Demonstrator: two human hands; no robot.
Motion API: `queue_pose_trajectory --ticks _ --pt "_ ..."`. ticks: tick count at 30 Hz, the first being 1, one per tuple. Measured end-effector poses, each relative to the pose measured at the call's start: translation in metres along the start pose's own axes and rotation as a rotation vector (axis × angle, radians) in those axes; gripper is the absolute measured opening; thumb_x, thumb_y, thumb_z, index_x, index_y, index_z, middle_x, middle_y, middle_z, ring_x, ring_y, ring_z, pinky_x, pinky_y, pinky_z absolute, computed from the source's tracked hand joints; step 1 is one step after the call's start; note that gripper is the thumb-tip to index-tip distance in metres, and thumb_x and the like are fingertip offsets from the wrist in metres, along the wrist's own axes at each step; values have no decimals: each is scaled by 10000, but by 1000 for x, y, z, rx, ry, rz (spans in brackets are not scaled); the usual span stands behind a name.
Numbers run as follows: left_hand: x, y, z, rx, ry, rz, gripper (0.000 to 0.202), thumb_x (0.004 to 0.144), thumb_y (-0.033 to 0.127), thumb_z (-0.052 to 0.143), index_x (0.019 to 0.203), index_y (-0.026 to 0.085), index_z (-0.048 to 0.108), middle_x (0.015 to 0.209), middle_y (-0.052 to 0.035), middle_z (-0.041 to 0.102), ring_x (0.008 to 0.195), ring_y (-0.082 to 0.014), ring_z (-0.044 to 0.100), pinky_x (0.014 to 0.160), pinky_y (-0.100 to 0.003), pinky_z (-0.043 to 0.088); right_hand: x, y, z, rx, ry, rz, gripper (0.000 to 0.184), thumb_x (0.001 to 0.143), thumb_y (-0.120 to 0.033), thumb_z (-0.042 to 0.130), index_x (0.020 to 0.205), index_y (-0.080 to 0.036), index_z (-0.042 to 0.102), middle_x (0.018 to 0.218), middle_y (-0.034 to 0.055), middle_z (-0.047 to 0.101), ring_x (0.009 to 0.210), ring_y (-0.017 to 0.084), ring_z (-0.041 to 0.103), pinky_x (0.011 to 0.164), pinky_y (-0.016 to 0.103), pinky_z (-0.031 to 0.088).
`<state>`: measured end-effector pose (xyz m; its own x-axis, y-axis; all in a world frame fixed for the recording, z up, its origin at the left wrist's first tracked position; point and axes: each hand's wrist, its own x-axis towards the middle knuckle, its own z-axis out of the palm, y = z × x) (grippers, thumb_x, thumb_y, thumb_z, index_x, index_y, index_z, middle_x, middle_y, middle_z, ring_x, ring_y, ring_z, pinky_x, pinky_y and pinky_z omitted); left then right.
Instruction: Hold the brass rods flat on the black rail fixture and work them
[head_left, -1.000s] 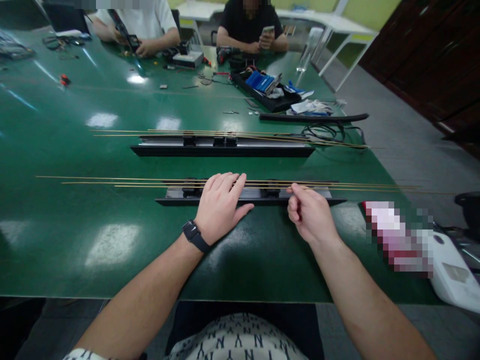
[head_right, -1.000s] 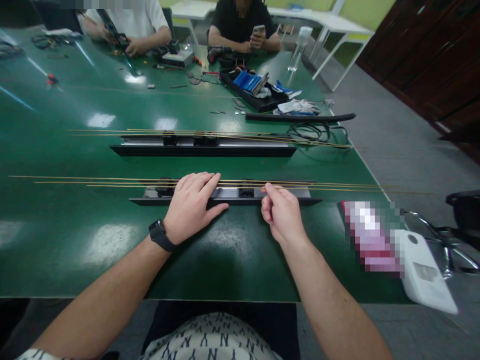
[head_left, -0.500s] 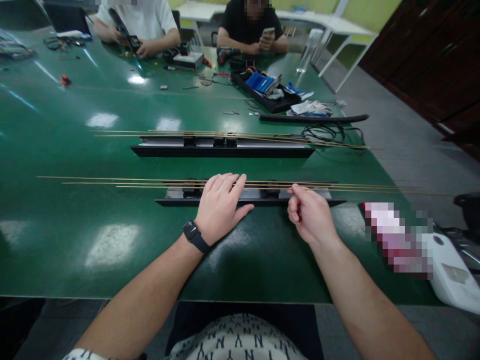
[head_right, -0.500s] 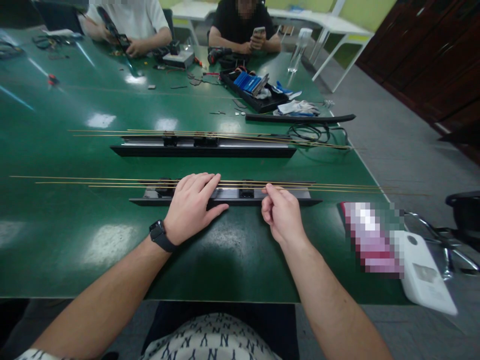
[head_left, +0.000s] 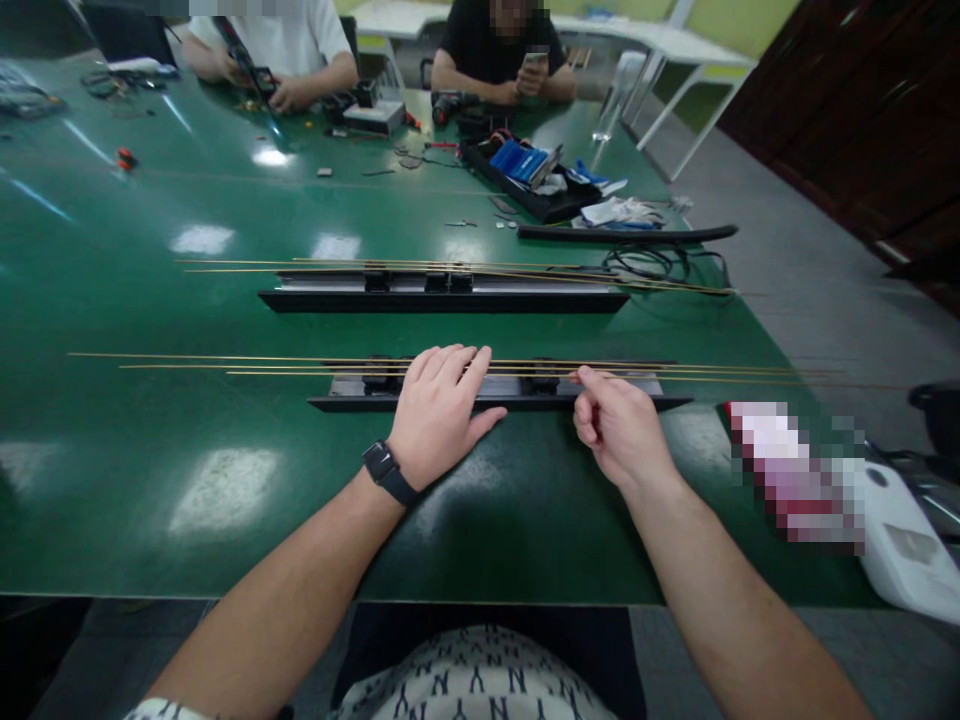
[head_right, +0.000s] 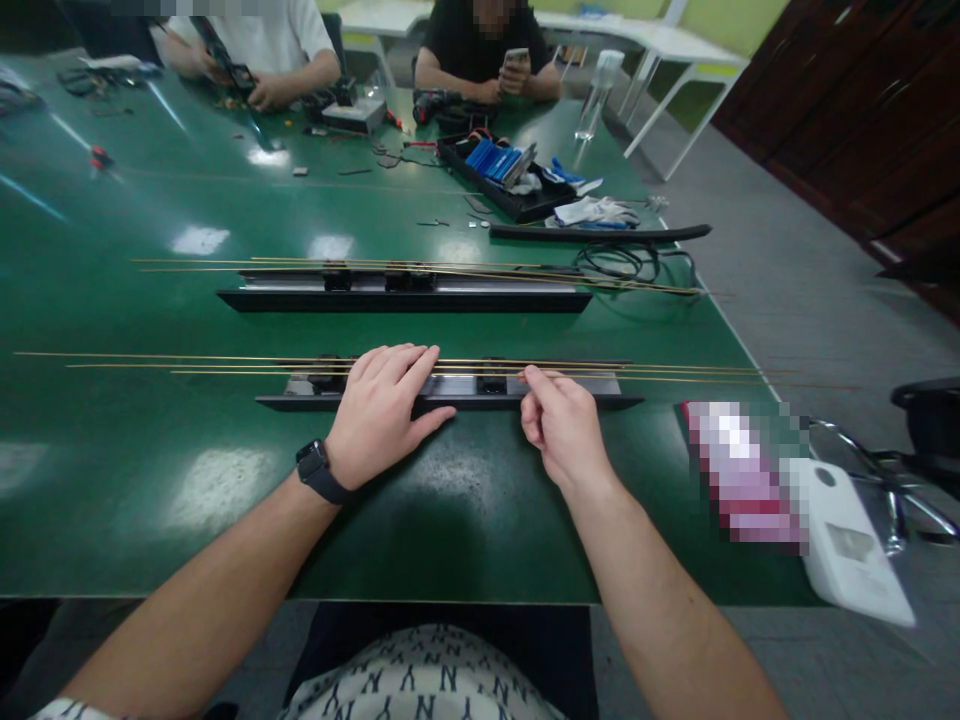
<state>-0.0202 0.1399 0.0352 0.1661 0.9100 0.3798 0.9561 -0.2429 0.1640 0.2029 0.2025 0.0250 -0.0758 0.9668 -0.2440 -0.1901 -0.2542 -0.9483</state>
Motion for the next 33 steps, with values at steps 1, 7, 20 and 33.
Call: queue_pose_trajectory --ticks 1,7,20,33 --pt "0 0 0 1 2 0 649 926 475 668 1462 146 508 1390 -147 623 1330 -320 535 1186 -490 350 0 0 0 -1 0 -1 289 816 -410 808 863 -158 674 445 -54 525 309 70 383 298 177 201" --pt "0 0 -1 -2 5 8 641 923 466 672 1452 139 517 1380 -153 629 1318 -320 545 1176 -495 363 0 0 0 10 -2 3 287 817 -405 809 841 -154 671 442 -53 519 310 69 386 298 177 205" --pt "0 0 -1 2 1 5 636 932 469 662 1454 135 519 1387 -150 624 1328 -323 538 1183 -487 352 1 2 0 27 13 -14 283 822 -400 808 835 -157 663 460 -56 513 304 66 380 284 167 221" --pt "0 0 -1 -11 -4 1 638 927 470 664 1460 152 513 1394 -146 619 1330 -323 540 1187 -487 354 1 2 0 32 35 -30 262 844 -385 785 818 -156 660 452 -55 517 292 67 374 277 171 211"
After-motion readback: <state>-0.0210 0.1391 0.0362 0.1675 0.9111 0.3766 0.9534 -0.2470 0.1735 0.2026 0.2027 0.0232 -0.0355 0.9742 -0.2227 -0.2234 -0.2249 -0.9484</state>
